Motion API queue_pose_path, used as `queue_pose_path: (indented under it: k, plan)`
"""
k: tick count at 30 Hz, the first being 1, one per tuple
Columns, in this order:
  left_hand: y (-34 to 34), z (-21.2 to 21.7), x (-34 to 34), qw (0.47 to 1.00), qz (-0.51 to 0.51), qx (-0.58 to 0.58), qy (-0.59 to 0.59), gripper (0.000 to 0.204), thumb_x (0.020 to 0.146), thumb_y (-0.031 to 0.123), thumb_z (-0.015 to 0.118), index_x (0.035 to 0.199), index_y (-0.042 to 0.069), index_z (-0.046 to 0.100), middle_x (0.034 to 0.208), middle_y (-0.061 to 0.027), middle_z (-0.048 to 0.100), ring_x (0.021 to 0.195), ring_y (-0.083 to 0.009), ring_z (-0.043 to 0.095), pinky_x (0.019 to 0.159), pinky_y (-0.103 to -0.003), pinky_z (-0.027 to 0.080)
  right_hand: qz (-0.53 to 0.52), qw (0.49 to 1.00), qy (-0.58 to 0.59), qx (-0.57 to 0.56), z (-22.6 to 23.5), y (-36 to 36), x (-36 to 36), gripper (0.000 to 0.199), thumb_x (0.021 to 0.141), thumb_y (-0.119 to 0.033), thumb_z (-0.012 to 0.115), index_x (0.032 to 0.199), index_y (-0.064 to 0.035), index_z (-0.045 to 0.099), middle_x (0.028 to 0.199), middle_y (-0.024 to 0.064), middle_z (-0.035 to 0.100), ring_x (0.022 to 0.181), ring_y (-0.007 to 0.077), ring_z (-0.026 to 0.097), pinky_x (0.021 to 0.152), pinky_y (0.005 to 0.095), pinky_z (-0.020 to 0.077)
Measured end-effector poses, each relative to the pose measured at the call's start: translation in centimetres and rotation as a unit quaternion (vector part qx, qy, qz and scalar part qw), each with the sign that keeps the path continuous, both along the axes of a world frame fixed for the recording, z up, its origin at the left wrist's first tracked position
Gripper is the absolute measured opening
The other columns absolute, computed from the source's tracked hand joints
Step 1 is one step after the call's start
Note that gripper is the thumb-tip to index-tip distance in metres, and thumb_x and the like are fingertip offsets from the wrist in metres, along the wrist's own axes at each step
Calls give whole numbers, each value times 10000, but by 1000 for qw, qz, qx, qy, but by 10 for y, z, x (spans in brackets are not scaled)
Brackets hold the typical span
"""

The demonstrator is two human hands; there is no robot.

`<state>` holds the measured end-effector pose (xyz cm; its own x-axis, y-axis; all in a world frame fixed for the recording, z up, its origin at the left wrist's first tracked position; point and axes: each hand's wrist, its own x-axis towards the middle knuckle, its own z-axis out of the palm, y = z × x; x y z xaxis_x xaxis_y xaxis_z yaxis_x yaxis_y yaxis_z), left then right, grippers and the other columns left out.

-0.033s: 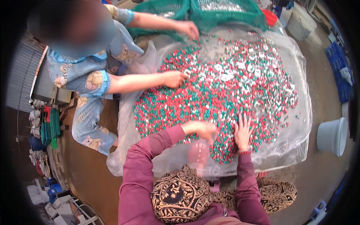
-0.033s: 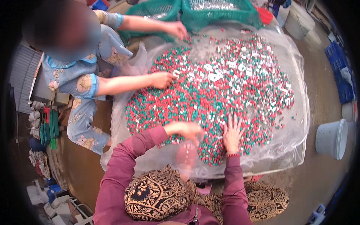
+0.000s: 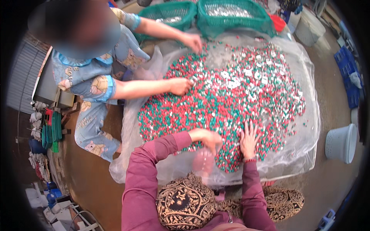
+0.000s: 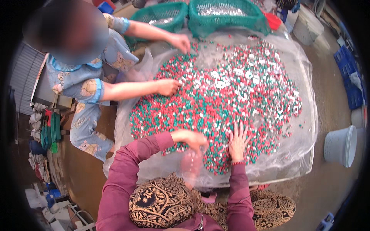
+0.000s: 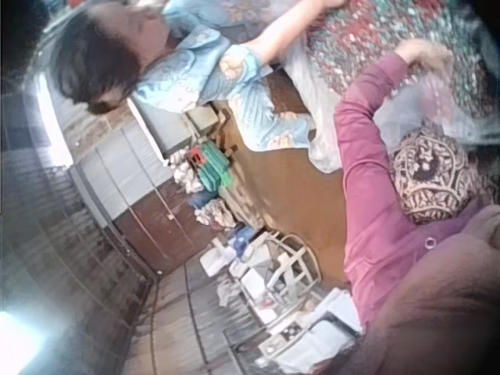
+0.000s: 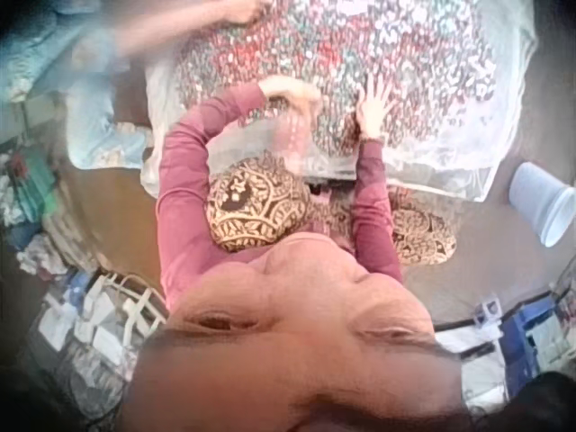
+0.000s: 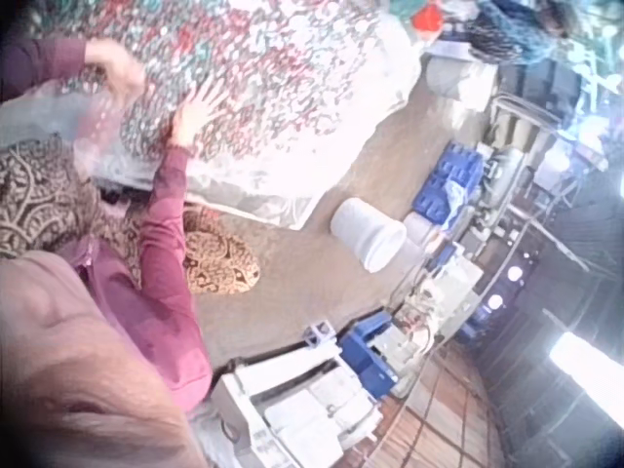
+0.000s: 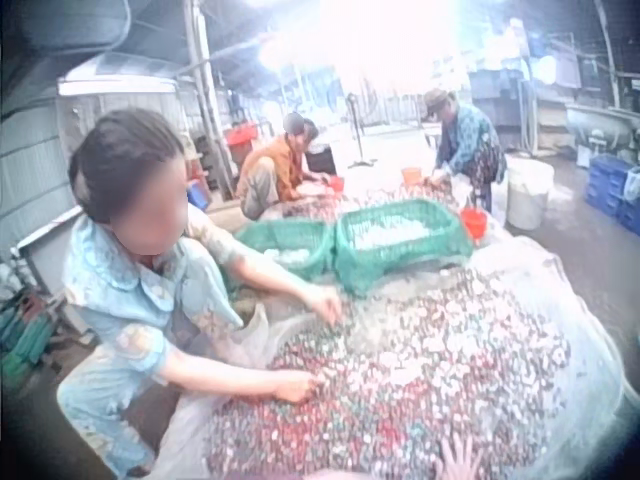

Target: The person sits on the floor and sorts small red, green, and white plastic pieces by hand from a large pile on a plastic sheet. They pick up handfuls, separate the pieces, and place sorted items into nearby green baskets.

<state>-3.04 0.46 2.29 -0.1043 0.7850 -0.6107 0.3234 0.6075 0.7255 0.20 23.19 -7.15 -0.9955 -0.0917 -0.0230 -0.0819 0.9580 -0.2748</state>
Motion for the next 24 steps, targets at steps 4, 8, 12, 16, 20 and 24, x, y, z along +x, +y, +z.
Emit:
queue_pose_path:
  k: [4, 8, 12, 16, 20, 24]
  plan:
    - [7, 38, -78, 986, 123, 102, -37, 299, 771, 100, 671, 1050, 12, 612, 930, -87, 655, 787, -189, 641, 632, -322, 539, 3, 1000, 9, 19, -1, 15, -1, 527, 933, -323, 445, 1429, -229, 296, 1506, 18, 207, 1404, 285, 106, 1094, 570, 74]
    - [-32, 111, -217, 835, 439, 226, 243, 398, 836, 212, 616, 1171, 26, 508, 1122, -136, 587, 971, -226, 603, 833, -370, 505, -2, 1000, -5, 10, -3, 3, -5, 469, 954, -303, 408, 1411, -233, 331, 1503, 11, 214, 1406, 275, 100, 1107, 545, 73]
    - [-37, 145, -252, 527, 678, 509, -53, 568, 914, 265, 535, 1325, 0, 246, 1243, -267, 430, 995, -363, 583, 867, -457, 509, -19, 1000, 7, -9, -3, 7, -6, 462, 947, -292, 420, 1400, -233, 353, 1501, 8, 222, 1406, 266, 104, 1111, 538, 55]
    - [-9, 103, -223, 753, 558, 342, -67, 465, 905, 270, 555, 1263, -3, 438, 1023, -177, 615, 949, -285, 623, 814, -418, 524, -30, 998, 41, -25, 0, 13, -16, 480, 931, -263, 446, 1400, -222, 355, 1498, 11, 229, 1403, 266, 120, 1113, 530, 61]
    - [1, 19, -196, 913, 286, 51, 285, 328, 832, 267, 621, 1122, 112, 628, 923, -135, 667, 883, -252, 646, 802, -346, 492, -6, 999, 44, -12, 15, 3, -11, 463, 933, -245, 439, 1389, -197, 378, 1471, 21, 288, 1390, 279, 164, 1102, 528, 95]
    - [41, -25, -180, 833, 331, -91, 434, 647, 799, 434, 636, 1369, 246, 393, 1482, -202, 171, 1332, -464, 156, 993, -669, 205, -25, 999, 35, -11, -4, 7, -11, 434, 950, -293, 404, 1382, -243, 393, 1486, -11, 267, 1404, 244, 130, 1116, 512, 54]
